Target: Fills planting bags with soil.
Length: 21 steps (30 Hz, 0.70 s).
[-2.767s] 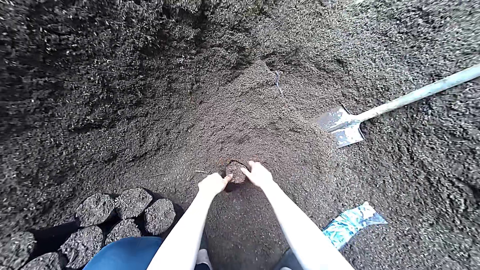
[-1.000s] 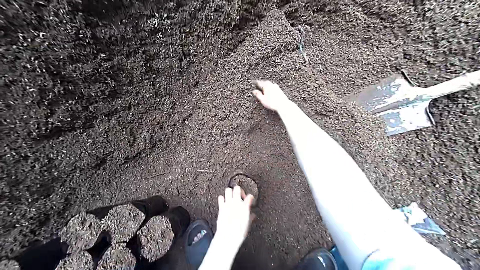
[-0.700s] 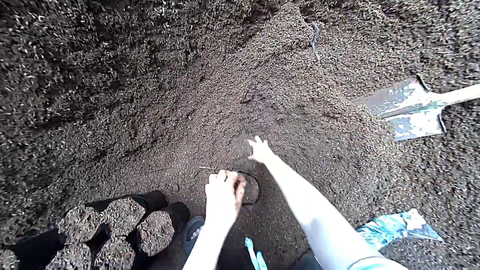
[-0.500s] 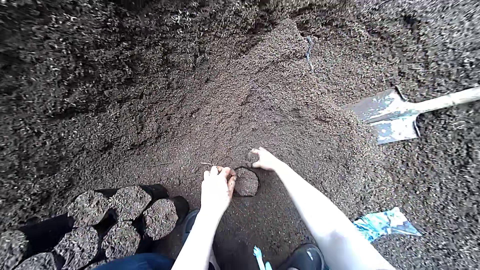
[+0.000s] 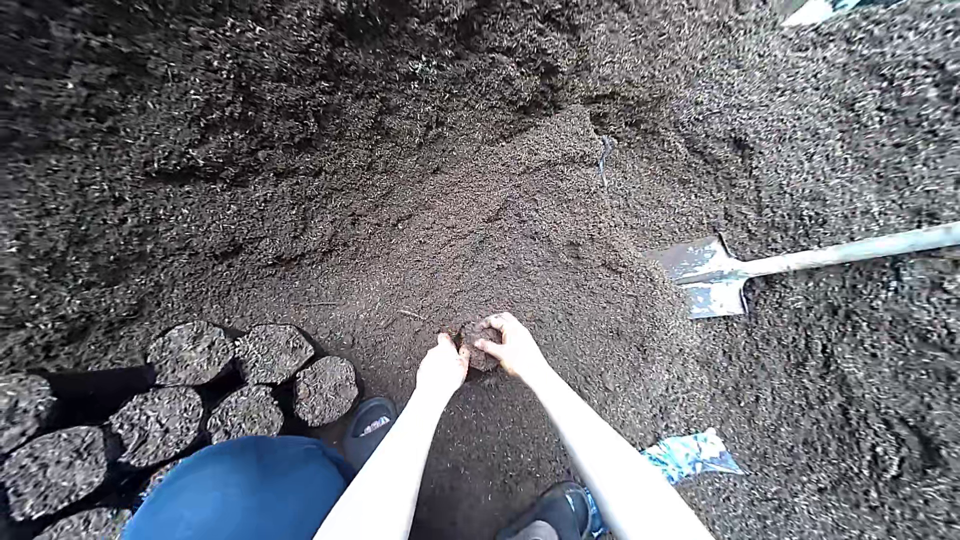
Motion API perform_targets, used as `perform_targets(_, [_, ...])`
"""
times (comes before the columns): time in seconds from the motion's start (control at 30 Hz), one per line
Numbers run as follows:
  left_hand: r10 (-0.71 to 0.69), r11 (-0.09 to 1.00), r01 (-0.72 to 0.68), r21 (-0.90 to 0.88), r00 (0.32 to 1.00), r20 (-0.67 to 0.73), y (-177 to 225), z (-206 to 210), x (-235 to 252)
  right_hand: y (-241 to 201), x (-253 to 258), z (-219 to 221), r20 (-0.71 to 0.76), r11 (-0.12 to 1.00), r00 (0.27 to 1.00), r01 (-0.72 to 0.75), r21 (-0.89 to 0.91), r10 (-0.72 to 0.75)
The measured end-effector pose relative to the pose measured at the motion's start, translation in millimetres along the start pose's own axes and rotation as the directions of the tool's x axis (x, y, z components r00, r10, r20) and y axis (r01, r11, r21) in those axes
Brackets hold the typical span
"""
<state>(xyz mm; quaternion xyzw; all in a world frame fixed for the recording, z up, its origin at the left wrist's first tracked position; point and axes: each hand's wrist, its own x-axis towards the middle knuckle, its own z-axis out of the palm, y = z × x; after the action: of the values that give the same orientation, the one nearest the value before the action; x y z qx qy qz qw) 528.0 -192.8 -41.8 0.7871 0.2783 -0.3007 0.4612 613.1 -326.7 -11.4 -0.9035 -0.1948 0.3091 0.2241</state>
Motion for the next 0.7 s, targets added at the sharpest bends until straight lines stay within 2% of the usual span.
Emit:
perform_targets(0.1, [-0.018,0.999,0.017,0.039,0.999,0.034,-2,1,2,-4,-4,18,-0.014,0.971,1.0,-0.01,-0.239,0.006])
perform_targets(0.17, [0.022,0.999,-0.024,0.032,0.998,0.058,-7,4,6,-3,-8,27,-0.013,0.949,1.0,0.009,-0.317,-0.013])
perform_targets(0.23, [0.037,0.999,-0.038,0.024,0.998,0.043,-9,7,5,5,-14,25,0.013,0.958,0.997,0.075,-0.276,-0.074])
perform_targets(0.3, [0.014,1.0,-0.014,0.001,1.0,0.015,-11,6,1,17,-26,15,-0.004,0.978,0.986,0.164,-0.132,-0.166])
perform_targets(0.37, [0.001,1.0,0.0,-0.025,1.0,0.031,-10,6,0,21,-42,7,-0.039,0.968,0.98,0.188,-0.164,-0.197])
perform_targets(0.5, [0.122,0.992,-0.122,0.007,0.991,0.052,-11,13,2,14,-54,20,0.159,0.916,0.986,0.022,-0.401,0.046])
perform_targets(0.7, [0.197,0.98,-0.198,0.022,0.98,0.031,-10,13,0,5,-47,44,0.159,0.828,0.973,-0.053,-0.558,0.17])
